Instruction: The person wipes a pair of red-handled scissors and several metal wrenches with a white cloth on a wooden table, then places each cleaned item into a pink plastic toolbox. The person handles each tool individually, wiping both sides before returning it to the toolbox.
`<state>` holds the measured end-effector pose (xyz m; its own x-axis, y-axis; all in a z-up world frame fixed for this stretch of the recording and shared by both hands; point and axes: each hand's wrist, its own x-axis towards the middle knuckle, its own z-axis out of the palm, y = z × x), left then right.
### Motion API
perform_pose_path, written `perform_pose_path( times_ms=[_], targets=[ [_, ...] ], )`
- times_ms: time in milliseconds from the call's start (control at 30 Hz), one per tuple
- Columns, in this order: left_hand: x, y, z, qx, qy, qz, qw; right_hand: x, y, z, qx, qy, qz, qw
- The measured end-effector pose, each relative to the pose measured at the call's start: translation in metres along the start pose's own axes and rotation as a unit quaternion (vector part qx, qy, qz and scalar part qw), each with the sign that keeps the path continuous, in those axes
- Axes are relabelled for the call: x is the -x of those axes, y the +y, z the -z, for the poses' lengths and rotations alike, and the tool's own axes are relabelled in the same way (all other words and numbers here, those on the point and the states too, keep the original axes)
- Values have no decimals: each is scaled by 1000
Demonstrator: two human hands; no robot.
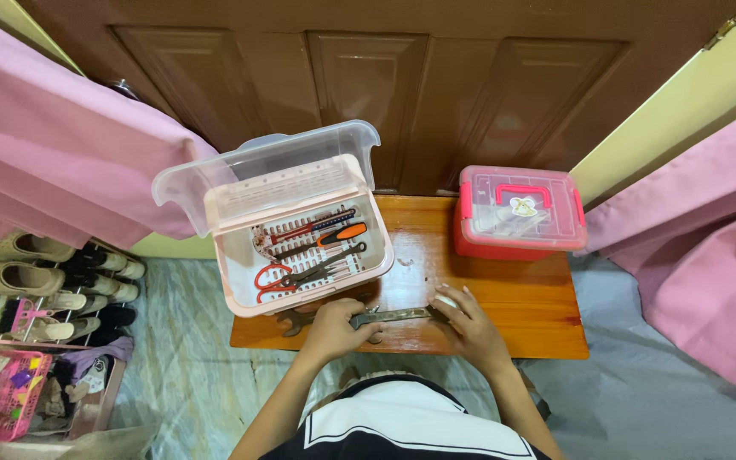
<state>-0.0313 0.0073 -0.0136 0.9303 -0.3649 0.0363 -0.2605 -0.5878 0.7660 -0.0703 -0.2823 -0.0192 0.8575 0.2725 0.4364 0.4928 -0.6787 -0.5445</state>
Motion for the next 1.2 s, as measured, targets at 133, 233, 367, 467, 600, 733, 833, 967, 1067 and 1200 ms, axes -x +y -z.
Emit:
perform_pose_path(
  times_ms=[133,233,367,467,600,733,833,967,1067,1200],
  targets=[
    [-4,2,5,13,-51,19,998,4,4,-3,-28,13,-2,1000],
    [-7,6,10,51,-135,95,985,4,12,-4,-61,-10,-20,998],
    [-11,4,10,134,-196,142,961,4,23,-4,-103,-51,-41,993],
    [-13,-7,6,261,-181,130,939,5,33,-5,-146,-64,-73,984],
    [-13,-28,-3,380,-162,102,905,9,55,-9,-221,-101,-179,953],
    [-8,-39,-20,366,-101,133,915,18,75,-20,-391,-154,-250,872],
    [-8,-45,-31,371,-58,171,911,24,87,-26,-424,-113,-269,857],
    [-2,-54,-41,402,2,183,897,17,95,-22,-348,55,-299,887],
    [1,-60,-45,401,45,213,890,12,82,-12,-226,137,-342,902],
    [10,-64,-50,397,67,219,889,2,44,-11,-92,151,-244,954]
  ],
)
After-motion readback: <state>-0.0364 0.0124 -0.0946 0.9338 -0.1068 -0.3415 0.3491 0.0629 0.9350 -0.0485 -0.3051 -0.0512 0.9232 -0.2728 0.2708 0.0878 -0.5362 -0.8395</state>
